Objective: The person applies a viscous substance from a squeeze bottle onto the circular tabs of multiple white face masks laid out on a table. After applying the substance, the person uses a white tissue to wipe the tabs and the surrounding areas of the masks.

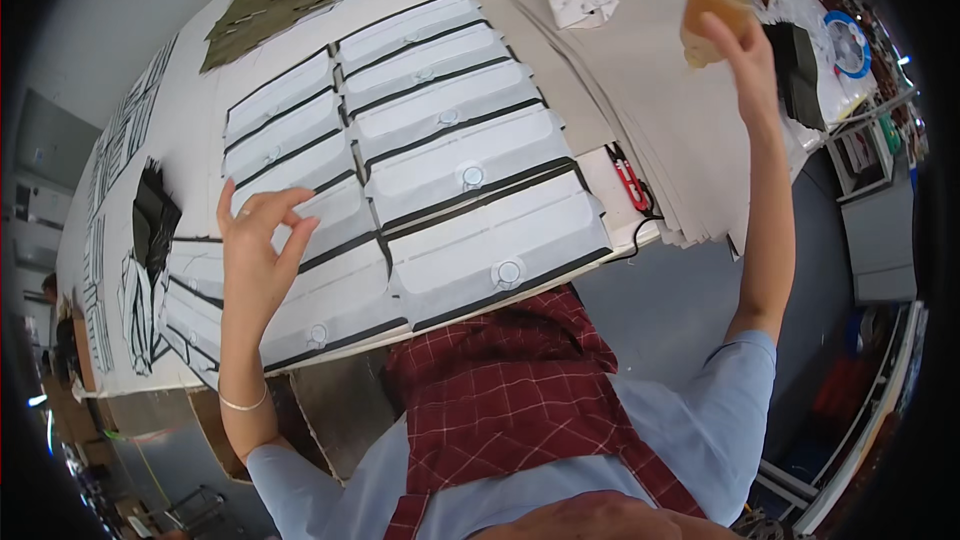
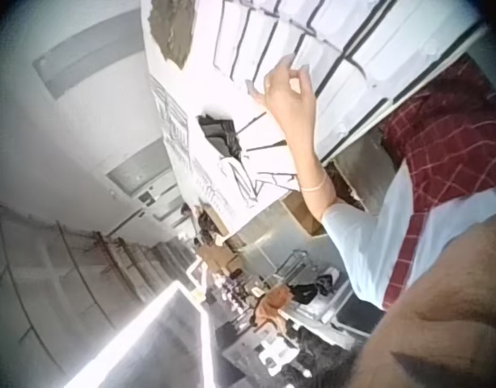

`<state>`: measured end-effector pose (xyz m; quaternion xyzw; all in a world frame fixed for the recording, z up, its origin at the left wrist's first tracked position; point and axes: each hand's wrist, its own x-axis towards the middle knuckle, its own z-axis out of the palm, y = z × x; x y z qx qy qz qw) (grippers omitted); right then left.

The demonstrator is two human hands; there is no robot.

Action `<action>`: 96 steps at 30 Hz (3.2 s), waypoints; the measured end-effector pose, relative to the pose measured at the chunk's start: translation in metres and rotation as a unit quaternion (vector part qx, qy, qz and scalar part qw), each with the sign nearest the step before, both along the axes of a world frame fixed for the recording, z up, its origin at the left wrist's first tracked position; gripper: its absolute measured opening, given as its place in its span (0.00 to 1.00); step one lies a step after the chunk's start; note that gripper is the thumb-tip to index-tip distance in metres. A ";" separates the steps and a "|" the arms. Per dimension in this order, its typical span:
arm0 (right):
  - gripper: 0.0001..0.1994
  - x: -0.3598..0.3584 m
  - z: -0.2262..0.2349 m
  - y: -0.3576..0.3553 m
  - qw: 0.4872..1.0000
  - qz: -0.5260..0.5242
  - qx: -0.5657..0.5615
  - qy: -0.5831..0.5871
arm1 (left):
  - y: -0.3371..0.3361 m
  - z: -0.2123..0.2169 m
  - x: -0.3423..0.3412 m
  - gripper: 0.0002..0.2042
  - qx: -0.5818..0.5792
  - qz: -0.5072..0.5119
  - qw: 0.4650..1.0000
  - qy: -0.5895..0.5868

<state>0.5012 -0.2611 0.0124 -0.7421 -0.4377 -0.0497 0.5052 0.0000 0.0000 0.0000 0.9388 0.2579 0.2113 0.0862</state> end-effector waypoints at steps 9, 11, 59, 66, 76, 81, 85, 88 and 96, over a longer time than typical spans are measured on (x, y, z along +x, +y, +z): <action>0.35 -0.101 -0.025 -0.003 0.881 0.285 0.189 0.326 | -0.004 -0.019 0.030 0.10 -0.041 -0.073 0.997 -0.003; 0.35 -0.112 -0.024 0.004 0.911 0.242 0.160 0.293 | -0.004 -0.019 0.033 0.10 -0.032 -0.080 0.996 -0.012; 0.24 -0.104 0.003 0.270 0.927 0.205 0.147 0.276 | 0.161 -0.096 0.142 0.31 0.048 -0.146 0.988 -0.004; 0.22 -0.107 -0.006 0.292 0.938 0.207 0.074 0.266 | 0.167 -0.108 0.144 0.29 0.076 -0.144 0.987 -0.006; 0.23 -0.119 0.005 0.298 0.955 0.184 0.069 0.221 | 0.167 -0.107 0.145 0.28 0.067 -0.146 0.987 -0.010; 0.22 -0.119 0.013 0.294 0.953 0.195 0.039 0.228 | 0.166 -0.108 0.144 0.28 0.072 -0.140 0.987 -0.014; 0.22 -0.127 0.024 0.286 0.960 0.184 0.031 0.208 | 0.166 -0.107 0.144 0.28 0.065 -0.142 0.987 -0.020; 0.22 -0.126 0.025 0.285 0.954 0.201 0.052 0.215 | 0.165 -0.107 0.144 0.28 0.066 -0.139 0.988 -0.023; 0.29 -0.071 0.021 0.291 0.962 0.238 -0.027 0.130 | 0.166 -0.112 0.146 0.27 0.071 -0.144 0.985 -0.060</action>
